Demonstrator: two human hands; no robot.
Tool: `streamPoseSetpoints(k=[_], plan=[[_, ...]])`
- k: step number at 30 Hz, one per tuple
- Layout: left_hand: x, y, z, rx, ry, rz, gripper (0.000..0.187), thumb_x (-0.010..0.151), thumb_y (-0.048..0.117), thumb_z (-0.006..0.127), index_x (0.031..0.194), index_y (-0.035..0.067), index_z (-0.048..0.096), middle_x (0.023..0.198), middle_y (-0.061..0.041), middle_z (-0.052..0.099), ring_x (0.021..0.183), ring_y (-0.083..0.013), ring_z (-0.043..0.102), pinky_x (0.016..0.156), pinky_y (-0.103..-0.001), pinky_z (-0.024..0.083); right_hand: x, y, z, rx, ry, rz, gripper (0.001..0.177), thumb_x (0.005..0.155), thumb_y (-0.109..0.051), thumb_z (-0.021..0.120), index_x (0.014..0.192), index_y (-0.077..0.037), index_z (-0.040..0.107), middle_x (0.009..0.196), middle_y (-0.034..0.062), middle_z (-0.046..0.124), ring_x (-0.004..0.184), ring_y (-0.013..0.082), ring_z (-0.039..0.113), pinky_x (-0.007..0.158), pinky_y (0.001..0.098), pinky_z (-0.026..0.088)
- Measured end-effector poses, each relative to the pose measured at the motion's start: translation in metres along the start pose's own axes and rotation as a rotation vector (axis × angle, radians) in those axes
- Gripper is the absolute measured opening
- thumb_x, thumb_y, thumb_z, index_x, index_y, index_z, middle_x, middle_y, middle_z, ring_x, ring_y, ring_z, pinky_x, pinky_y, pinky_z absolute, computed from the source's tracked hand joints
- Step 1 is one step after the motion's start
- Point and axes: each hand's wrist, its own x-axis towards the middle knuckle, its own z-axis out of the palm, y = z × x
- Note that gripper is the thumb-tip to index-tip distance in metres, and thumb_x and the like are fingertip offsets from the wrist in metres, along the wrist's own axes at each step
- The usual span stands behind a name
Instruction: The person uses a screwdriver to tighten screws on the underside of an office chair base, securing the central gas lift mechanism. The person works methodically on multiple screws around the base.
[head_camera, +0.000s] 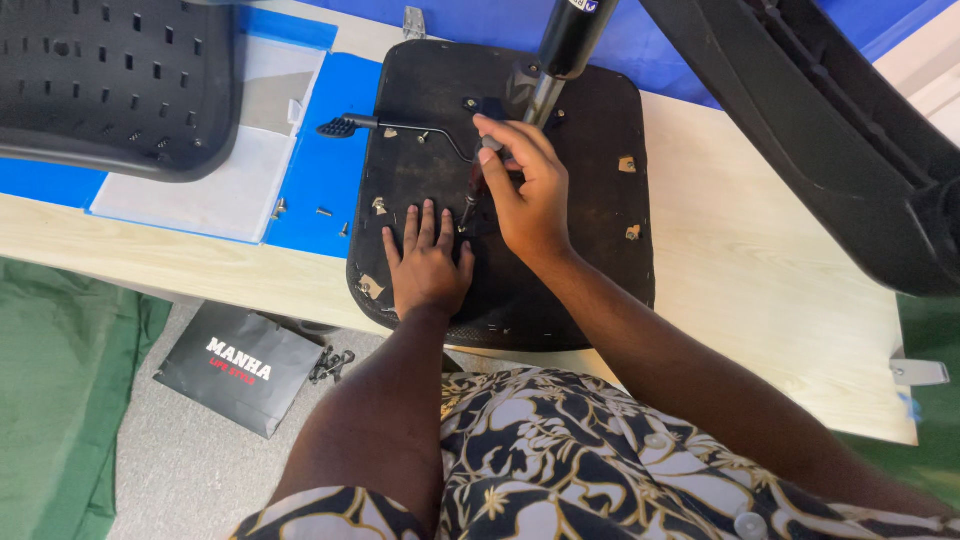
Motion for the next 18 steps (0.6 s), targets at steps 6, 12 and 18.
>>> streamPoseSetpoints(k=[6,12,18], plan=[[0.0,-0.001,0.003,-0.004,0.011,0.008,0.061,0.096,0.045,0.052,0.15,0.017,0.052,0.163,-0.009,0.038,0.153,-0.0283,0.027,0.122,-0.06,0.009,-0.003,0.0,-0.005,0.078,-0.055,0.044,0.023,0.108,-0.002,0.058,0.127,-0.005,0.072,0.125,0.004,0.07,0.099,0.0081,0.067,0.086,0.0229,0.054],[-0.003,0.001,0.006,0.03,0.029,0.008,0.061,0.099,0.044,0.051,0.152,0.015,0.05,0.164,-0.009,0.038,0.154,-0.0285,0.028,0.124,-0.061,0.01,-0.006,-0.007,-0.004,0.02,-0.025,0.051,0.018,0.098,-0.005,0.076,0.116,-0.004,0.078,0.108,0.0037,0.055,0.087,0.0074,0.064,0.075,0.0221,0.056],[0.0,0.002,0.001,-0.07,0.051,-0.02,0.057,0.094,0.042,0.057,0.141,0.009,0.054,0.161,-0.011,0.04,0.153,-0.029,0.029,0.122,-0.061,0.012,-0.001,-0.01,0.0,0.012,-0.019,0.051,0.033,0.101,-0.001,0.064,0.134,-0.003,0.065,0.117,0.0065,0.065,0.105,0.014,0.066,0.088,0.028,0.054]])
